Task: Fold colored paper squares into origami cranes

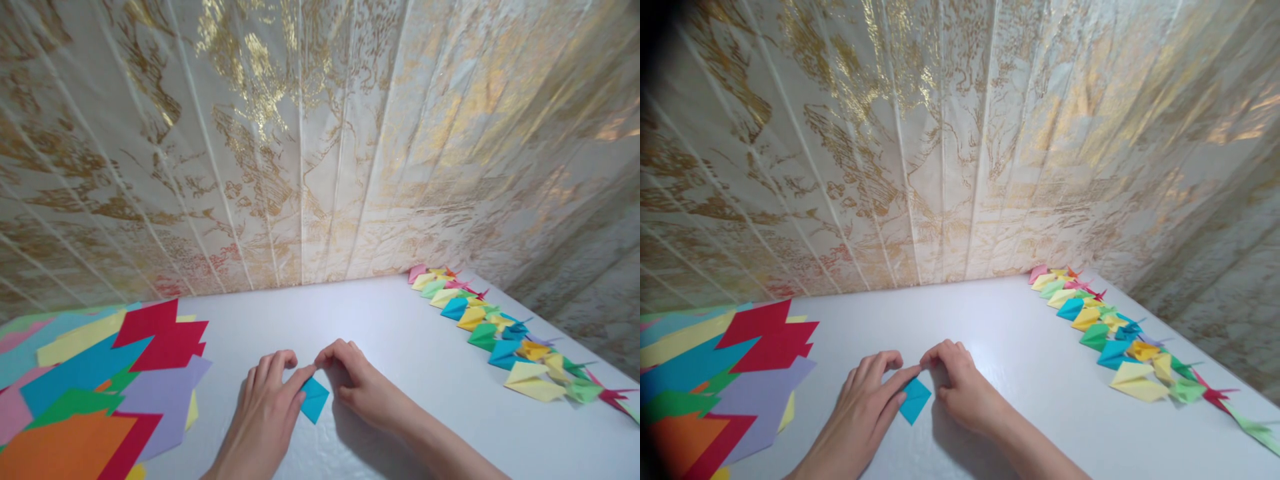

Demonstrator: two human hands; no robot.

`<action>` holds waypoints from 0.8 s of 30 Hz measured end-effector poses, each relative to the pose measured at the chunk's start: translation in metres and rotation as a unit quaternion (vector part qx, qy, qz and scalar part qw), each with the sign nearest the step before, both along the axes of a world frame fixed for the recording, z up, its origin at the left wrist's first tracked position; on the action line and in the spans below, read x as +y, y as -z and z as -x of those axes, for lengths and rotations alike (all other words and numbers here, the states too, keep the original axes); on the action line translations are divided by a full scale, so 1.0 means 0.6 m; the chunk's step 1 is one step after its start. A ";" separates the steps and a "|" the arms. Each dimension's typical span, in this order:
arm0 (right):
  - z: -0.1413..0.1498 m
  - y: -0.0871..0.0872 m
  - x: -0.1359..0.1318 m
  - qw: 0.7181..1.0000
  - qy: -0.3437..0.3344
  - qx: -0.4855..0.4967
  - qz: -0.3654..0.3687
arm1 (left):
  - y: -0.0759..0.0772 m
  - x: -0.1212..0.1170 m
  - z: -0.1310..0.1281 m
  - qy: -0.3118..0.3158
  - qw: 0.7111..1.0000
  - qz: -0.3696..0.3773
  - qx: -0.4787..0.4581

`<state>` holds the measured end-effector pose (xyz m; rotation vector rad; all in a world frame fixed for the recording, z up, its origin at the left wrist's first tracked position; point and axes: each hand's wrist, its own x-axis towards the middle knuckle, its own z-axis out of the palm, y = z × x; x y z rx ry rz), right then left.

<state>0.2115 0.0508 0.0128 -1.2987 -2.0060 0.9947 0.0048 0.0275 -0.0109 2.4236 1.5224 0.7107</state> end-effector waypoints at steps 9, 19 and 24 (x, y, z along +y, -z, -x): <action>0.008 -0.023 -0.019 0.999 -0.013 -0.048 -0.005 | 0.001 0.001 0.004 0.027 0.997 0.005 -0.065; 0.028 -0.005 -0.035 0.984 -0.025 0.037 -0.171 | -0.019 0.004 -0.003 0.022 0.918 0.195 -0.346; 0.028 0.001 -0.030 0.903 -0.100 -0.255 -0.332 | -0.007 -0.008 -0.004 0.020 0.979 0.060 -0.194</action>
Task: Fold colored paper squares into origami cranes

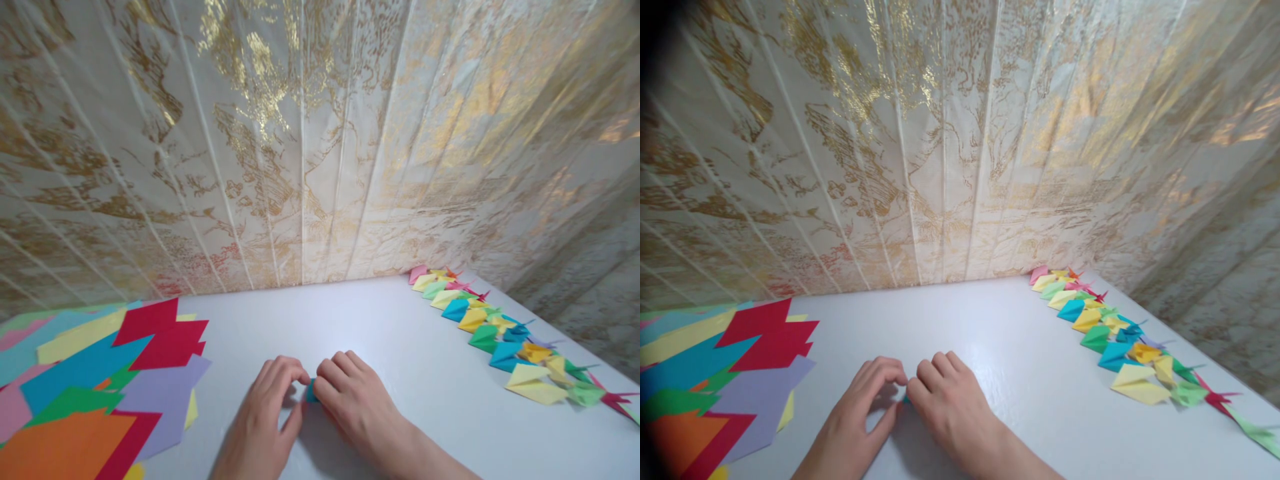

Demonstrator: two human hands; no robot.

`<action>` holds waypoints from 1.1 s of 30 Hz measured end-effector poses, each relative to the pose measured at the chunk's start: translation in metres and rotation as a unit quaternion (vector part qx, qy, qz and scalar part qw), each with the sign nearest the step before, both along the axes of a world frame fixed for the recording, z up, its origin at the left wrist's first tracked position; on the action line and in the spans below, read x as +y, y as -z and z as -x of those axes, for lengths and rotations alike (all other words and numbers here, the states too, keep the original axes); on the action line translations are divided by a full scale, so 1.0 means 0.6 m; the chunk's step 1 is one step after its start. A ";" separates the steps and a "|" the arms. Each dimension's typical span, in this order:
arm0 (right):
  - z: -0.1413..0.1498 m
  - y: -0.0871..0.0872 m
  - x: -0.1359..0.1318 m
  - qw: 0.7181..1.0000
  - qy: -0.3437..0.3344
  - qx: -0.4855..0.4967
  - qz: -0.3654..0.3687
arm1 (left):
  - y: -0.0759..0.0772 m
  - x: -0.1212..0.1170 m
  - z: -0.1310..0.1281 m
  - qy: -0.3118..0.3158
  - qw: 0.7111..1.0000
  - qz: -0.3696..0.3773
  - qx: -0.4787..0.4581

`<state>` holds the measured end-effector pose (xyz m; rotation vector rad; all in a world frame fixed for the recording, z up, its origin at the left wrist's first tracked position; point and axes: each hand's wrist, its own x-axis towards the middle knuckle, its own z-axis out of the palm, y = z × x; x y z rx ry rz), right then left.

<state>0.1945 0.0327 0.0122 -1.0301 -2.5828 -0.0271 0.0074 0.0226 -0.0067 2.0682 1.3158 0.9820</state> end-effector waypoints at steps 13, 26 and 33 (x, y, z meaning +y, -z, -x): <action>-0.036 -0.018 0.027 0.953 0.027 0.165 0.251 | -0.012 -0.004 0.022 0.023 0.982 -0.077 0.170; -0.007 -0.019 0.017 0.935 0.135 0.156 0.287 | -0.008 0.003 0.018 -0.039 0.984 -0.003 0.173; -0.003 -0.019 0.010 0.940 0.147 0.151 0.266 | -0.006 0.008 0.013 -0.043 0.982 0.004 0.185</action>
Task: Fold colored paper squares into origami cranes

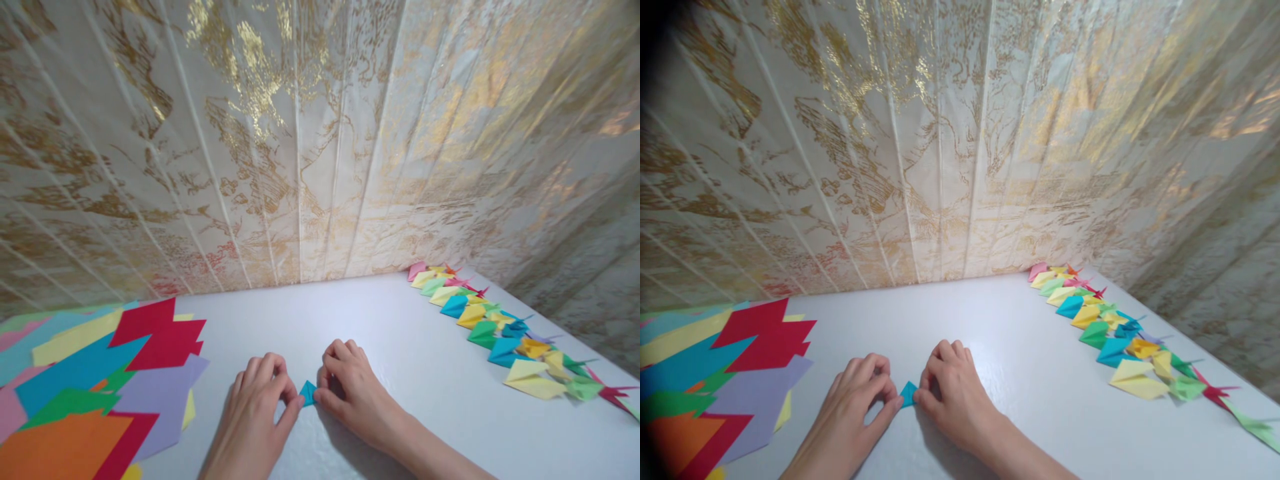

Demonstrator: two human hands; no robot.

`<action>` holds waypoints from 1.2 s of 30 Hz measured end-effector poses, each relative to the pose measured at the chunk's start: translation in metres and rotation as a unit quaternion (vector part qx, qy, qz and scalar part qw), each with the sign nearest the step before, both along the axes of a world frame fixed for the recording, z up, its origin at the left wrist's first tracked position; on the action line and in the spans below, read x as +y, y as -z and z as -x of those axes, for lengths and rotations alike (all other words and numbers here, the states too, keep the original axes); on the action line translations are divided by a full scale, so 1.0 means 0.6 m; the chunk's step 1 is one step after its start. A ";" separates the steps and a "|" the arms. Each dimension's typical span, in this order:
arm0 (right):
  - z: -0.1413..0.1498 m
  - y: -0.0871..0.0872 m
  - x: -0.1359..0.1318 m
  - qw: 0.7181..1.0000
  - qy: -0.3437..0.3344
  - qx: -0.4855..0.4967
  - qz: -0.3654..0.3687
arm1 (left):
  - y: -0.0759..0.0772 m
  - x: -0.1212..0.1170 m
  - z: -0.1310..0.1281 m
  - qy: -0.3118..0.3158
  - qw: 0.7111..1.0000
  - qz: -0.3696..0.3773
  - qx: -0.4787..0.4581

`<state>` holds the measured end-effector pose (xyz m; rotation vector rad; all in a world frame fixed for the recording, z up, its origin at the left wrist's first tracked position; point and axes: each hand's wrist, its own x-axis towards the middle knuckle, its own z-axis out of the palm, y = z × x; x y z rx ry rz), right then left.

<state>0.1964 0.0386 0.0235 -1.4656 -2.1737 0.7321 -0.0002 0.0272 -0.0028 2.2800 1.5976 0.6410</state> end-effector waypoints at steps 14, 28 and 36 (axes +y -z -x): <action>-0.021 0.000 0.004 0.999 -0.015 0.031 0.029 | -0.007 0.001 0.003 -0.001 0.999 0.037 -0.020; 0.017 0.012 0.000 0.998 -0.031 0.049 0.013 | -0.013 0.000 0.003 -0.004 0.997 0.072 -0.031; -0.001 0.006 -0.001 0.993 -0.109 0.038 -0.017 | -0.028 0.007 0.020 0.017 0.989 0.140 -0.046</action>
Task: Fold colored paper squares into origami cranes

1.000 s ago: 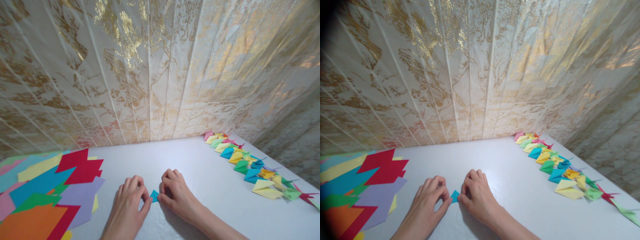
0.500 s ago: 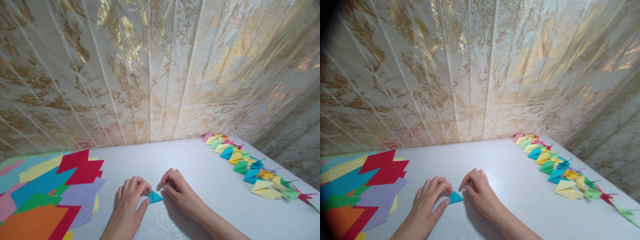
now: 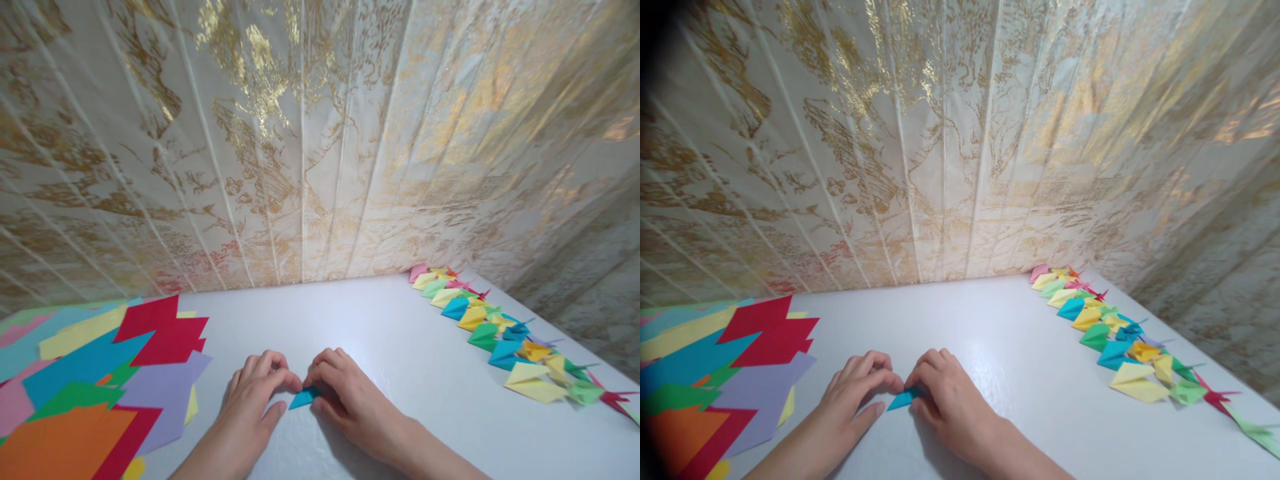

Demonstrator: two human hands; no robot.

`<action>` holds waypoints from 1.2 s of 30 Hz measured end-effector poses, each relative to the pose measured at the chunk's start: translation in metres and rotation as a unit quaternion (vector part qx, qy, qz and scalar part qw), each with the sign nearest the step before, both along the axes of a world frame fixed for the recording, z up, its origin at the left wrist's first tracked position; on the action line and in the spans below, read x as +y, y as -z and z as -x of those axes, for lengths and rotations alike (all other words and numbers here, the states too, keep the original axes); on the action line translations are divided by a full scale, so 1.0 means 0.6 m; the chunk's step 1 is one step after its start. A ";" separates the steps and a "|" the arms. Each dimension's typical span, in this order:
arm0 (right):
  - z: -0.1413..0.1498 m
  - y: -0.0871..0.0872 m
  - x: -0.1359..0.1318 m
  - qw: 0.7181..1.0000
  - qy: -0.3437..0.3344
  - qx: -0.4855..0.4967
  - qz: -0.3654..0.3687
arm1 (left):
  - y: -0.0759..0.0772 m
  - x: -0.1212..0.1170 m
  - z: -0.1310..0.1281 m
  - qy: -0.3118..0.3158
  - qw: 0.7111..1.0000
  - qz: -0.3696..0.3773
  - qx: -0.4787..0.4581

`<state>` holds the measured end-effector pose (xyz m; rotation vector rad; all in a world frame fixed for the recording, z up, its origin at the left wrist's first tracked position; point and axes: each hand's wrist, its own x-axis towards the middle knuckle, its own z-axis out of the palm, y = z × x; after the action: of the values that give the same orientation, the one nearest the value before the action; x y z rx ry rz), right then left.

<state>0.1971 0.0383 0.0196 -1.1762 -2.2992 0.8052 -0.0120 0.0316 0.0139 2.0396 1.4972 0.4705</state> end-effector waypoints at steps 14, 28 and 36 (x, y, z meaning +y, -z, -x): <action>0.022 -0.011 0.002 0.987 -0.011 -0.155 -0.026 | 0.014 -0.001 -0.012 -0.012 0.995 -0.094 0.006; 0.021 0.000 0.003 0.950 0.095 0.237 0.180 | 0.022 -0.012 -0.040 -0.083 0.927 0.080 -0.358; 0.019 0.015 0.005 0.919 0.098 0.324 0.204 | 0.022 0.006 -0.040 -0.037 0.909 0.116 -0.399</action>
<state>0.1855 0.0411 0.0108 -1.0619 -1.4894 1.3914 0.0119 0.0353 0.0007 1.3399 1.0467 0.9626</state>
